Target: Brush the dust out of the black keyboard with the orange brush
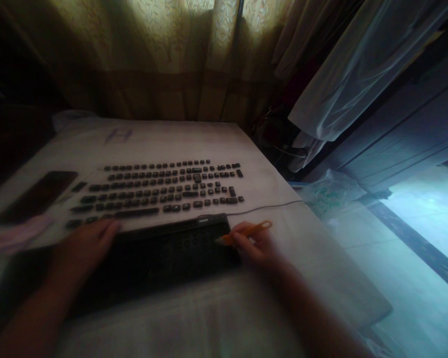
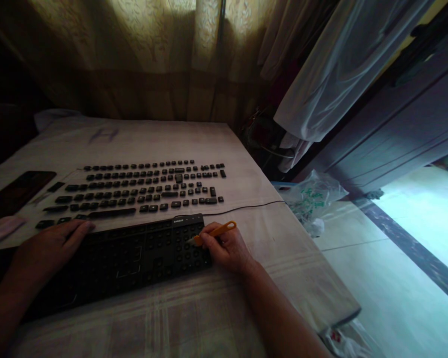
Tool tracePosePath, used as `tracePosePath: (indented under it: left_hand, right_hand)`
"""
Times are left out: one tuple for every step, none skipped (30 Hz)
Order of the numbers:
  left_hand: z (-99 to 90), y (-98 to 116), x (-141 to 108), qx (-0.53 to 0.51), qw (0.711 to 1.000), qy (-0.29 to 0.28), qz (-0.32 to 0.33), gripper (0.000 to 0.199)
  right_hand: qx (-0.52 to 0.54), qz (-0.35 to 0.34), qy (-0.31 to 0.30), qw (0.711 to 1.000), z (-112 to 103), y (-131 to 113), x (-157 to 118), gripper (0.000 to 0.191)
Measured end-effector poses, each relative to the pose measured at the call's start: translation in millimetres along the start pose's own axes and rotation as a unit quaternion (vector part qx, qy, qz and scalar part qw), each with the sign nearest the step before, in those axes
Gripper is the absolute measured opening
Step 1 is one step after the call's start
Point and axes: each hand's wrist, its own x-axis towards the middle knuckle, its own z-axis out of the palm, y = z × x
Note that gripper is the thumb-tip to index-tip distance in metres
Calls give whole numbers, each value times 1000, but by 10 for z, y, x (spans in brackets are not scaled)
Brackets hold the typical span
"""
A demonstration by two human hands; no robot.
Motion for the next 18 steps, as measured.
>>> tracePosePath:
  left_hand:
    - [7, -5, 3, -2, 1000, 0, 1, 46]
    - [17, -10, 8, -3, 1000, 2, 3, 47]
    - [26, -15, 12, -3, 1000, 6, 3, 47]
    - [34, -20, 17, 0, 1000, 10, 4, 47]
    - [40, -23, 21, 3, 1000, 12, 2, 47]
    - [44, -25, 25, 6, 1000, 14, 0, 46]
    - [46, -27, 28, 7, 1000, 13, -1, 45]
    - [48, -29, 30, 7, 1000, 12, -1, 45]
    - [50, -32, 33, 5, 1000, 11, 0, 44]
    - [53, -36, 35, 2, 1000, 11, 3, 44]
    - [58, -40, 36, -1, 1000, 13, 7, 44]
    - [63, -44, 37, -4, 1000, 13, 8, 44]
    - [69, -47, 37, -6, 1000, 12, 9, 45]
    - [73, -48, 36, -7, 1000, 11, 8, 45]
    - [74, -48, 34, -8, 1000, 10, 7, 45]
    - [73, -45, 31, -7, 1000, 11, 6, 45]
    - [70, -42, 27, -6, 1000, 12, 5, 45]
    - [64, -38, 23, -4, 1000, 10, 4, 44]
  right_hand:
    - [14, -1, 9, 1000, 0, -10, 6, 13]
    - [27, -2, 22, 999, -4, -19, 11, 13]
    - [34, -1, 38, 999, -10, -25, 16, 13]
    - [35, -1, 53, 998, -19, -27, 20, 14]
    - [31, -2, 62, 998, -29, -24, 22, 15]
    - [23, -4, 64, 998, -38, -17, 21, 15]
    - [12, -8, 59, 998, -46, -5, 17, 15]
    - [-1, -14, 50, 999, -52, 9, 12, 15]
    - [-12, -18, 40, 999, -54, 24, 6, 14]
    - [-22, -18, 29, 999, -53, 36, -1, 13]
    - [-30, -15, 21, 999, -49, 44, -6, 13]
    - [-35, -10, 12, 999, -42, 47, -10, 14]
    - [-37, -4, 7, 999, -34, 43, -12, 14]
    - [-36, 2, 4, 999, -25, 34, -12, 14]
    - [-31, 7, 3, 999, -15, 22, -11, 14]
    - [-23, 9, 2, 1000, -6, 9, -8, 14]
    - [-11, 11, 1, 1000, 1, -3, -6, 13]
    - [5, 11, 0, 1000, 6, -13, -3, 12]
